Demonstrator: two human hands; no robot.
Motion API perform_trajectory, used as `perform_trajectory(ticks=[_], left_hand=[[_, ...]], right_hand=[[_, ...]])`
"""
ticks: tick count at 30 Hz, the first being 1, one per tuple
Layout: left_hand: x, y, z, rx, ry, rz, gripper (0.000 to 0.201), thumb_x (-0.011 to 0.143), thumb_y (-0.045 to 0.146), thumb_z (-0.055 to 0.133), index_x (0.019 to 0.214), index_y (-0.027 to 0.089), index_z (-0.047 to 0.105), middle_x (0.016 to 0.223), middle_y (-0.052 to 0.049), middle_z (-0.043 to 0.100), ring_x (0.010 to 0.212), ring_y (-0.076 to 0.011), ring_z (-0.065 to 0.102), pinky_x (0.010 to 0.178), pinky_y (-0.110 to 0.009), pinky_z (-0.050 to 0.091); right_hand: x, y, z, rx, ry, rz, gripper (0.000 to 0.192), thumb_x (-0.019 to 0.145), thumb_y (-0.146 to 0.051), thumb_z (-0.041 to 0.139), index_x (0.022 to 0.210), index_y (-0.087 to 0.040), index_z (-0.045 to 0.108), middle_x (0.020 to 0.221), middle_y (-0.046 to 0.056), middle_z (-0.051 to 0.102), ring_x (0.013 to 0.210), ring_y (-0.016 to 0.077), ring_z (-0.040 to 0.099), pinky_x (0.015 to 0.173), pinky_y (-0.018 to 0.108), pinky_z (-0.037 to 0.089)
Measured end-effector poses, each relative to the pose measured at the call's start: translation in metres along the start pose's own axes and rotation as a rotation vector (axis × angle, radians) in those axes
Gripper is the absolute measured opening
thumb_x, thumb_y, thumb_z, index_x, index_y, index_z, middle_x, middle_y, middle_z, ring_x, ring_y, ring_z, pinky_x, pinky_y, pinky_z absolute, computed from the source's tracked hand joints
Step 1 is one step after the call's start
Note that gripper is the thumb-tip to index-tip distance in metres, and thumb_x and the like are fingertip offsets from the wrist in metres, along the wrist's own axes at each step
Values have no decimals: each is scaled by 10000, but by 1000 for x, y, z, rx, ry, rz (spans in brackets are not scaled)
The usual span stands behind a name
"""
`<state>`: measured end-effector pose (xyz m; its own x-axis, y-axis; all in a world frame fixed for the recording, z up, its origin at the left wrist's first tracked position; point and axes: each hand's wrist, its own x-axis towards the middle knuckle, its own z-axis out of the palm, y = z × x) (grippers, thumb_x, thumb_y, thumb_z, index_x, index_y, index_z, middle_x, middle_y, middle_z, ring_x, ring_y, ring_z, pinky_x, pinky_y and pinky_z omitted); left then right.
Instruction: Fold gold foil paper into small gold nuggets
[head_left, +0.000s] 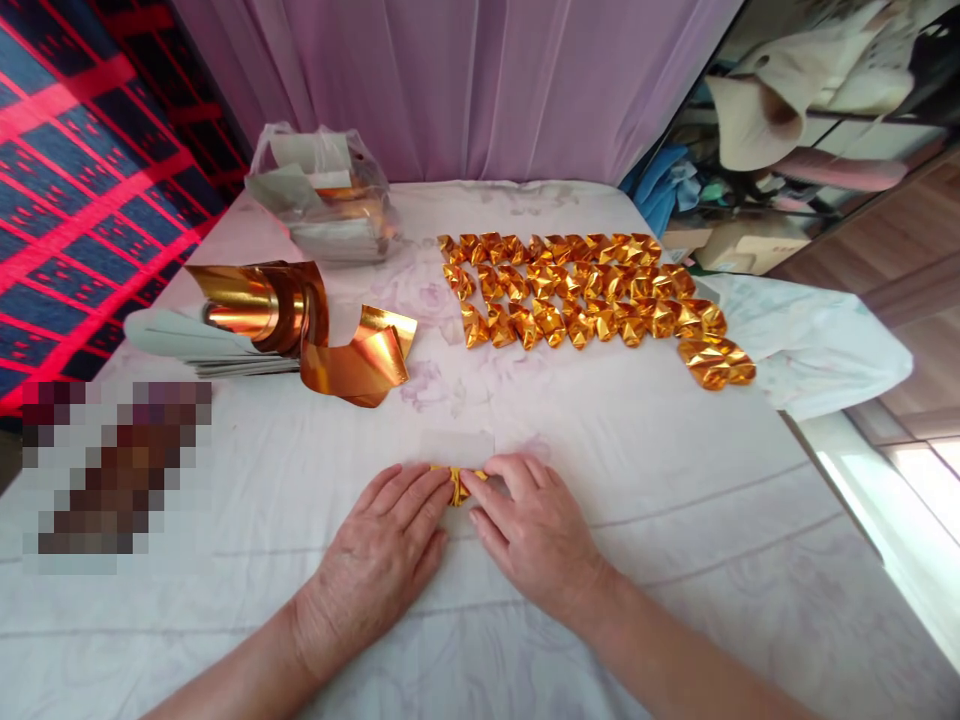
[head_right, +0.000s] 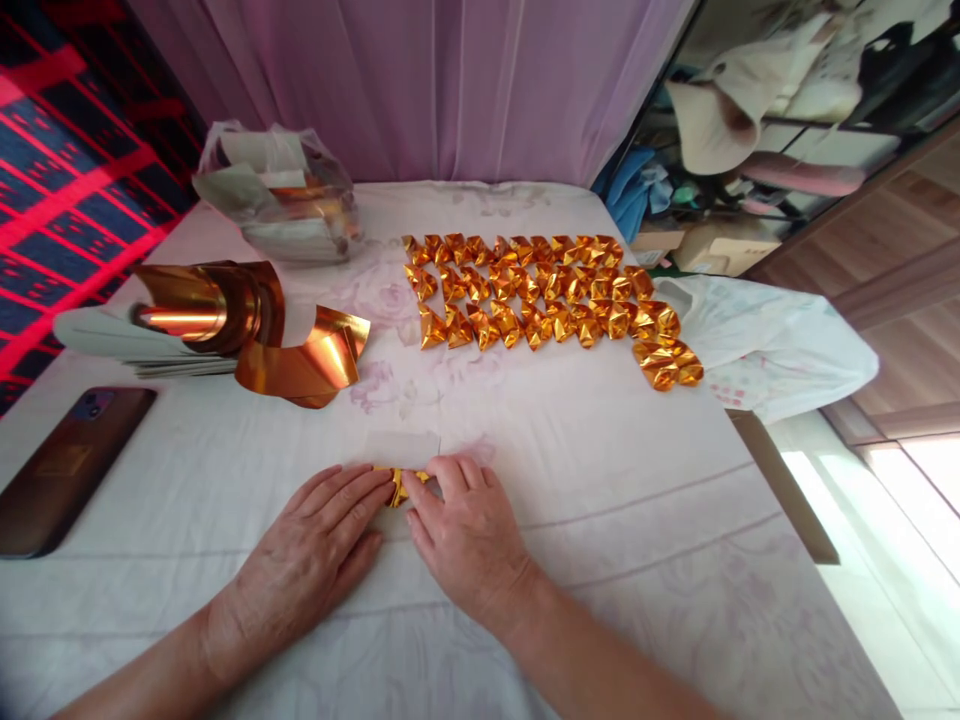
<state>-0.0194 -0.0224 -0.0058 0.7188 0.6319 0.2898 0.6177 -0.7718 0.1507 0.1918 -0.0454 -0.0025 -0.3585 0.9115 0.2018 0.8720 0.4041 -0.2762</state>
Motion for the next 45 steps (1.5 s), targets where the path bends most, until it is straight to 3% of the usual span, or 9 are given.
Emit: perform_trajectory(ticks=[7, 14, 22, 30, 35, 41, 45], left_hand=[[-2, -3, -1, -38, -42, -30, 405, 980, 282, 426, 1356, 233, 571, 1309, -54, 661, 1217, -252, 581, 1084, -487, 422], [-3, 6, -6, 116, -14, -104, 365, 982, 287, 418, 1283, 274, 624, 1318, -75, 644, 1190, -295, 583, 1077, -564, 387], [-5, 14, -11, 191, -47, -116, 409, 968, 237, 403, 1334, 279, 581, 1371, -58, 617, 1267, -316, 532, 1119, -611, 292], [-1, 6, -12, 168, -15, -86, 358, 997, 321, 412, 1282, 262, 619, 1307, -18, 665, 1192, -283, 582, 1118, -521, 306], [0, 11, -14, 161, -37, -124, 327, 989, 309, 474, 1268, 228, 623, 1324, -43, 653, 1230, -265, 565, 1122, -483, 317], [-4, 9, -13, 191, -60, -29, 321, 946, 194, 508, 1250, 207, 612, 1339, -128, 625, 1215, -289, 572, 1053, -519, 388], [-6, 6, -14, 169, -73, -25, 311, 924, 171, 539, 1217, 226, 627, 1355, -127, 612, 1220, -301, 569, 1044, -537, 395]], right_hand=[[0, 0, -1, -11, 1, -12, 357, 909, -271, 602, 1259, -220, 644, 1077, 112, 617, 974, 254, 563, 830, 422, 505], [-1, 1, 0, -6, 8, -17, 361, 915, -265, 575, 1266, -211, 635, 1083, 115, 614, 974, 257, 558, 845, 434, 503], [-2, 2, -1, -1, 19, -25, 356, 932, -258, 542, 1273, -210, 632, 1094, 118, 614, 975, 253, 553, 849, 429, 499], [-1, 2, -1, 16, 25, -23, 349, 924, -260, 560, 1258, -208, 647, 1086, 115, 617, 976, 252, 549, 840, 415, 496], [0, 3, -3, 26, 58, -44, 339, 921, -233, 552, 1241, -182, 650, 1070, 114, 619, 949, 245, 548, 825, 412, 495], [-1, 4, -4, 20, 107, -76, 262, 929, -205, 539, 1153, -157, 666, 1079, 119, 633, 948, 240, 555, 827, 397, 483], [-2, 5, -5, 15, 91, -74, 225, 929, -193, 542, 1103, -205, 685, 1086, 91, 643, 938, 225, 563, 814, 378, 478]])
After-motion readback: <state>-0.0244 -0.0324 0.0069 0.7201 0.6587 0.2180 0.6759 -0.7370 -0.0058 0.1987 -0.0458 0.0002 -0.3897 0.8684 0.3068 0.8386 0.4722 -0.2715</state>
